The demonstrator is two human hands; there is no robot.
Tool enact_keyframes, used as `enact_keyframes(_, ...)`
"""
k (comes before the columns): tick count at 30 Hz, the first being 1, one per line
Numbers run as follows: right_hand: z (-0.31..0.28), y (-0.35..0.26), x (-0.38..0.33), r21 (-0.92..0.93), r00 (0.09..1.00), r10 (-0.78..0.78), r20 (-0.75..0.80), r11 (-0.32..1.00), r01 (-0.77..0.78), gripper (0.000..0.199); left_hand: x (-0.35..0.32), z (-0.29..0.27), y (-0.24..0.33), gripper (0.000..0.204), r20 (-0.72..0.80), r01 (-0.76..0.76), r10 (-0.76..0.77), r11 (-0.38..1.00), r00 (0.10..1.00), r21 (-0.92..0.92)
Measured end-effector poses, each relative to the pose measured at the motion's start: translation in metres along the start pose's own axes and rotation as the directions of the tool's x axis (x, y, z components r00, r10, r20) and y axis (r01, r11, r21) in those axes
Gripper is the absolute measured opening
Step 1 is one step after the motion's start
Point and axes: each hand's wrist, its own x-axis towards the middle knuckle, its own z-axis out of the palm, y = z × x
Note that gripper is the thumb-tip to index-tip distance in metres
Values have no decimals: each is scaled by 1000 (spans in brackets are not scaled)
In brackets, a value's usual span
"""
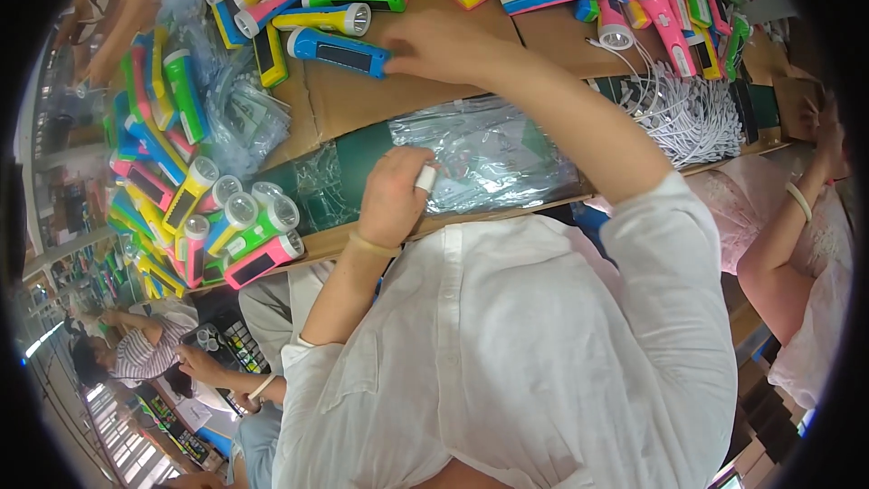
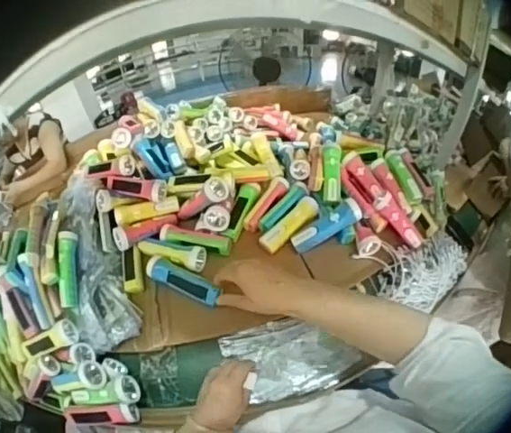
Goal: The worker is picking up colorful solar-powered flashlights and a charging cable, placing them inside a small plastic bag, and organizing them on the workbench.
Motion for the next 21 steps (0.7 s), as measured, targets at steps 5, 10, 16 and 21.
enact_keyframes(5, 36, -26, 73, -198, 945, 295, 139, 943, -266, 48, 1, 3, 0, 31, 55, -3, -1, 997, 998, 73)
enact_keyframes(10, 22, -10, 32, 137, 972, 195, 135, 967, -213, 58, -4, -7, 0, 25, 141, -59, 54, 998, 989, 32)
enact_keyframes(16, -43, -19, -76, 804, 974, 221, -42, 586, -99, 56, 20, 3, 16, 22, 138, -323, 364, 912, 921, -252)
enact_keyframes(21, -54, -35, -135, 695, 949, 316, 9, 680, -233, 56, 19, 7, 17, 30, 147, -302, 354, 909, 924, -287)
